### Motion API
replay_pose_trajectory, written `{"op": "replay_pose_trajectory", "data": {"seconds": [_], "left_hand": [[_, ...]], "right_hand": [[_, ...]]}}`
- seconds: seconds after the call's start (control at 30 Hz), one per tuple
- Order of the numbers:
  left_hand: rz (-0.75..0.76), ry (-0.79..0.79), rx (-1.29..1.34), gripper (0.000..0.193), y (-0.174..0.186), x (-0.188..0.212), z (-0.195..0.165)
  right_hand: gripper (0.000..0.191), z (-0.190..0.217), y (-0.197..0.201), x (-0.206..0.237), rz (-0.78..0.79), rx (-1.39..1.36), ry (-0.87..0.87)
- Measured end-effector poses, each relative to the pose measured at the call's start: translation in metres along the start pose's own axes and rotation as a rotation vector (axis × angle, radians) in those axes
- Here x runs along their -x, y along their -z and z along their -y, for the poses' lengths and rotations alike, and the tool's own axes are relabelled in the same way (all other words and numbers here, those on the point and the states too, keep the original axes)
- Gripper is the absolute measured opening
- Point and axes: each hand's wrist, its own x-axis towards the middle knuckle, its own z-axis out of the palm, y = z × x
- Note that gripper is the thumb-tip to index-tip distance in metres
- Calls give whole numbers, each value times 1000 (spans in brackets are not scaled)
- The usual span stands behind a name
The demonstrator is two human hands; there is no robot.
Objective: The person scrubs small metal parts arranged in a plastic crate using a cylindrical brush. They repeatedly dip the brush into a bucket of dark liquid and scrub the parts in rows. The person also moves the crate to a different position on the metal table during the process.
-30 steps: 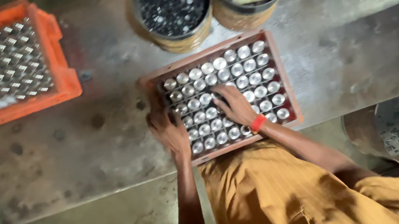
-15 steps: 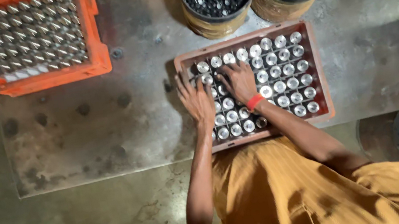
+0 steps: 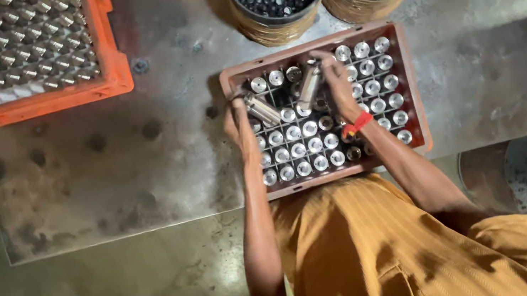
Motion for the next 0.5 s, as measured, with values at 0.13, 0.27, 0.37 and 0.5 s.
{"op": "replay_pose_trajectory", "data": {"seconds": [0.13, 0.27, 0.37, 0.5], "left_hand": [[50, -82, -338, 44, -14, 6, 1], [87, -265, -916, 49, -18, 29, -1], [71, -536, -980, 39, -15, 39, 3], [118, -572, -694, 23, -18, 37, 11]], "right_hand": [[38, -20, -19, 26, 50, 336, -65], [45, -38, -30, 34, 186, 900, 115], [41, -38, -29, 36, 223, 1066, 341], [30, -24, -13, 37, 120, 873, 522]]}}
